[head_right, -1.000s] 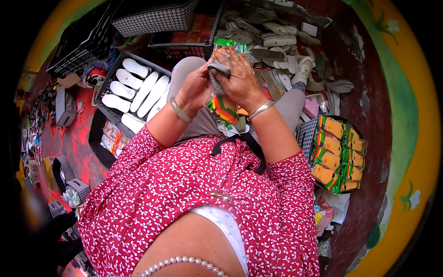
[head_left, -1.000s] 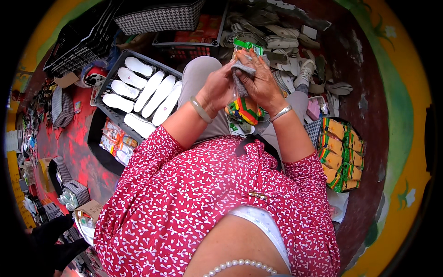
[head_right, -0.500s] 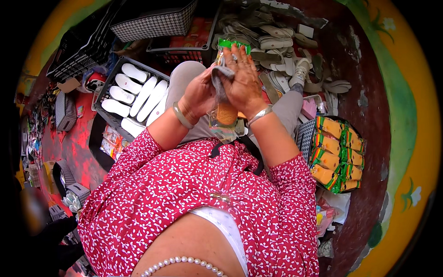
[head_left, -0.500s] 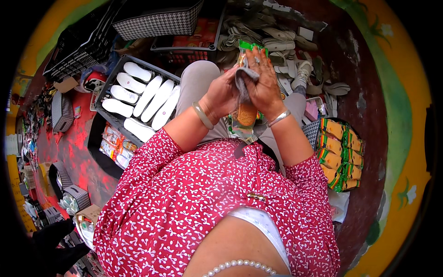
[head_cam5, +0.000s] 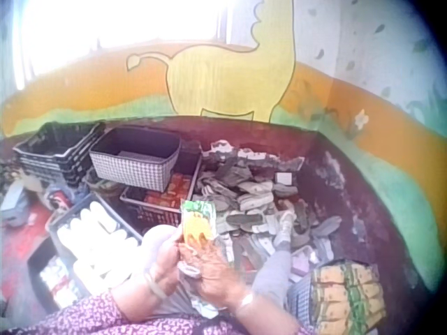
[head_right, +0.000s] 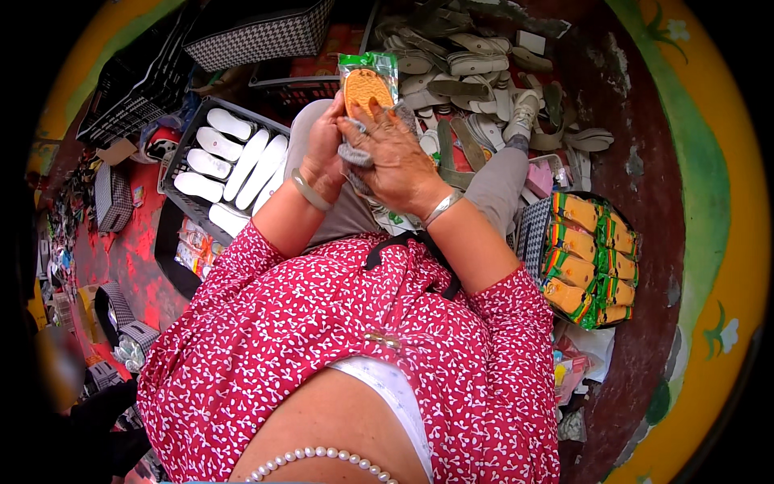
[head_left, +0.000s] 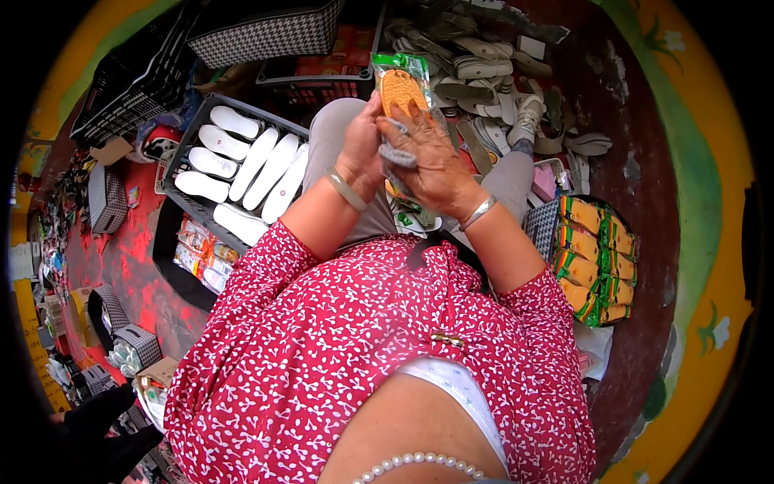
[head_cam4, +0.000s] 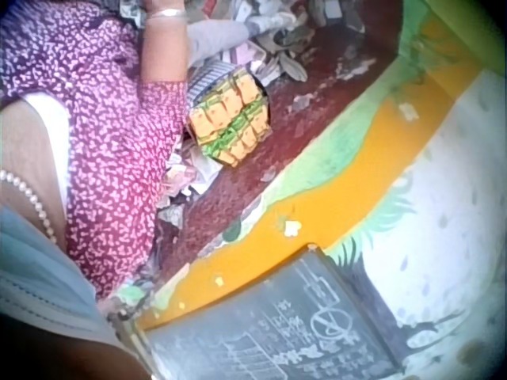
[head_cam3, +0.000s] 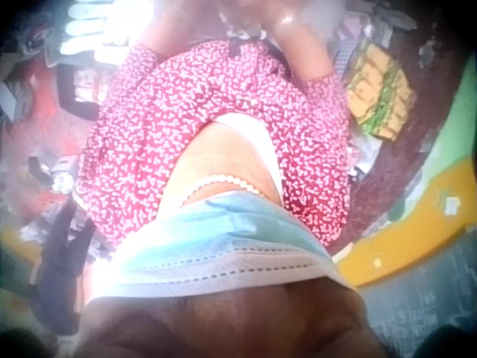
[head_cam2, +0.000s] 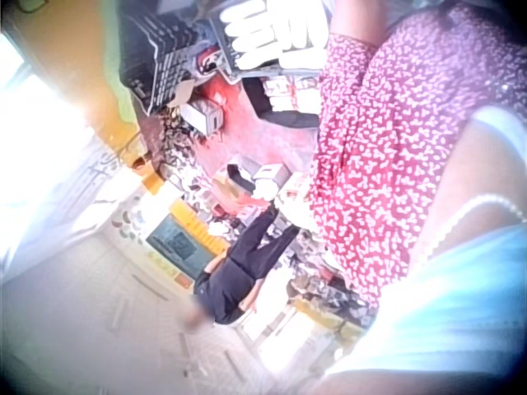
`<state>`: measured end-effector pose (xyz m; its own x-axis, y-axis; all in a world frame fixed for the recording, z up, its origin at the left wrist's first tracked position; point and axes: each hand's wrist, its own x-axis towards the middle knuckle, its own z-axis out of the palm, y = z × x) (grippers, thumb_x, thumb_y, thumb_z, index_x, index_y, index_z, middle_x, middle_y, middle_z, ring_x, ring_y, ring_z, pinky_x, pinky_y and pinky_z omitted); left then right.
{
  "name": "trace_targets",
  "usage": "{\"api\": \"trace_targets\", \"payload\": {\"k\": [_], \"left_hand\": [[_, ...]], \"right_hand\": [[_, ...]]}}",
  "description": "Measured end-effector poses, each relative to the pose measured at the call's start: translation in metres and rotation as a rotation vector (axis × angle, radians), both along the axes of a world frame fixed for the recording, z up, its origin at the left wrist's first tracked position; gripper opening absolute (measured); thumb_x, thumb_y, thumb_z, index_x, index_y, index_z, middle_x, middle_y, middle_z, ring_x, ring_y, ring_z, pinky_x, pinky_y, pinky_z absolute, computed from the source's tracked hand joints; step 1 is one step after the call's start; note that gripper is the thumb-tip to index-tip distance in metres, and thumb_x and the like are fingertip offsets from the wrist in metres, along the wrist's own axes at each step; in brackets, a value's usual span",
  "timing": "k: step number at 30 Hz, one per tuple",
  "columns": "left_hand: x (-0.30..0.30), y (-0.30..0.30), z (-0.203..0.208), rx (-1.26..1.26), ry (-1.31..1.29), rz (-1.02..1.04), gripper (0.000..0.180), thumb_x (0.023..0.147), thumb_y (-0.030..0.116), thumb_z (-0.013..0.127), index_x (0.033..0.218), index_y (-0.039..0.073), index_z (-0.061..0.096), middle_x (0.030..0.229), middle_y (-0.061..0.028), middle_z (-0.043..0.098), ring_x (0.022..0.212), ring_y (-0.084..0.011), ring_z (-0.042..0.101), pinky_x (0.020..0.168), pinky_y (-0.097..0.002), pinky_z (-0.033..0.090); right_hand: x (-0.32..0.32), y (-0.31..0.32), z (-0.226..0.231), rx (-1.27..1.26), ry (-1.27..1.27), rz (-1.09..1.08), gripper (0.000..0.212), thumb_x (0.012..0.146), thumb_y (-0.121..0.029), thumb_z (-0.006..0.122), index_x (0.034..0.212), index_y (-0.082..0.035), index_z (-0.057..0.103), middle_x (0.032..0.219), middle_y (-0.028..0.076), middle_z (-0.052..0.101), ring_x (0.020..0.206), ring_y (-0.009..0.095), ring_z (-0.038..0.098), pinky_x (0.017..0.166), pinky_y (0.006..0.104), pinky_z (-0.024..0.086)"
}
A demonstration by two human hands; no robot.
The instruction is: The person sits on the floor and places orange shoe insoles into plastic packaging, using a cloth to wipe the insoles before sealing them.
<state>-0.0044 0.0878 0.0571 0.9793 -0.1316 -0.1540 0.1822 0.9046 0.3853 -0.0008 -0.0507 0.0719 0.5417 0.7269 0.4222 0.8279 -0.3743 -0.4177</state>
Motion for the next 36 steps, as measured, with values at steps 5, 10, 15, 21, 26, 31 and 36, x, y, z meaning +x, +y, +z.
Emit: {"api": "trace_targets", "payload": {"k": [5, 10, 15, 21, 26, 31, 36], "left_hand": [[0.003, 0.007, -0.008, -0.052, -0.042, -0.076, 0.042, 0.098, 0.037, 0.028, 0.122, 0.007, 0.047, 0.114, -0.0115, 0.056, 0.101, -0.0249, 0.057, 0.091, -0.0401, 0.047], [-0.014, -0.013, 0.011, -0.11, -0.045, -0.094, 0.052, 0.096, 0.048, 0.03, 0.128, 0.008, 0.042, 0.121, -0.0135, 0.052, 0.11, -0.0279, 0.053, 0.095, -0.0396, 0.043], [-0.023, -0.024, 0.014, -0.196, -0.196, -0.33, 0.073, 0.092, 0.061, 0.021, 0.144, 0.009, 0.02, 0.145, -0.0116, 0.029, 0.133, -0.0285, 0.029, 0.109, -0.0411, 0.024], [-0.016, -0.028, 0.012, -0.026, -0.16, -0.1, 0.074, 0.091, 0.062, 0.02, 0.141, 0.007, 0.025, 0.143, -0.0117, 0.033, 0.13, -0.03, 0.034, 0.107, -0.0443, 0.027], [-0.012, 0.005, 0.018, -0.023, -0.046, -0.002, 0.075, 0.09, 0.062, 0.025, 0.137, 0.004, 0.032, 0.135, -0.0169, 0.04, 0.123, -0.0311, 0.042, 0.105, -0.045, 0.031], [-0.012, 0.007, 0.017, -0.024, -0.119, 0.034, 0.056, 0.089, 0.042, 0.052, 0.126, 0.001, 0.043, 0.114, -0.0169, 0.056, 0.101, -0.0293, 0.057, 0.089, -0.0405, 0.048], [-0.01, 0.018, 0.009, 0.1, -0.076, -0.091, 0.043, 0.089, 0.02, 0.053, 0.125, -0.003, 0.043, 0.114, -0.017, 0.057, 0.102, -0.0279, 0.058, 0.09, -0.042, 0.048]], "right_hand": [[-0.022, 0.003, 0.006, 0.013, -0.074, 0.008, 0.062, 0.079, -0.024, 0.06, 0.136, -0.012, 0.04, 0.143, 0.014, 0.033, 0.134, 0.033, 0.026, 0.109, 0.0444, 0.019], [-0.004, 0.003, 0.005, 0.106, -0.078, -0.106, 0.063, 0.078, -0.027, 0.061, 0.135, -0.009, 0.041, 0.142, 0.016, 0.034, 0.133, 0.033, 0.029, 0.11, 0.0447, 0.018], [0.046, 0.003, 0.01, 0.112, -0.14, -0.342, 0.058, 0.087, -0.04, 0.053, 0.135, -0.01, 0.042, 0.143, 0.02, 0.03, 0.135, 0.034, 0.025, 0.109, 0.0442, 0.02], [0.043, 0.015, 0.006, 0.075, -0.111, -0.348, 0.052, 0.087, -0.036, 0.052, 0.131, -0.009, 0.046, 0.145, 0.019, 0.027, 0.136, 0.033, 0.022, 0.109, 0.0429, 0.02], [-0.01, 0.016, 0.008, -0.003, 0.009, -0.098, 0.052, 0.084, -0.025, 0.057, 0.134, -0.013, 0.045, 0.145, 0.016, 0.028, 0.135, 0.034, 0.023, 0.109, 0.0432, 0.021], [-0.021, 0.008, 0.009, 0.078, 0.039, 0.026, 0.054, 0.082, -0.019, 0.058, 0.134, -0.011, 0.045, 0.146, 0.013, 0.029, 0.135, 0.033, 0.025, 0.109, 0.0437, 0.02], [-0.007, -0.018, 0.01, 0.23, 0.202, 0.089, 0.049, 0.085, -0.023, 0.06, 0.13, -0.008, 0.048, 0.136, 0.013, 0.043, 0.127, 0.028, 0.039, 0.105, 0.0384, 0.028]]}}
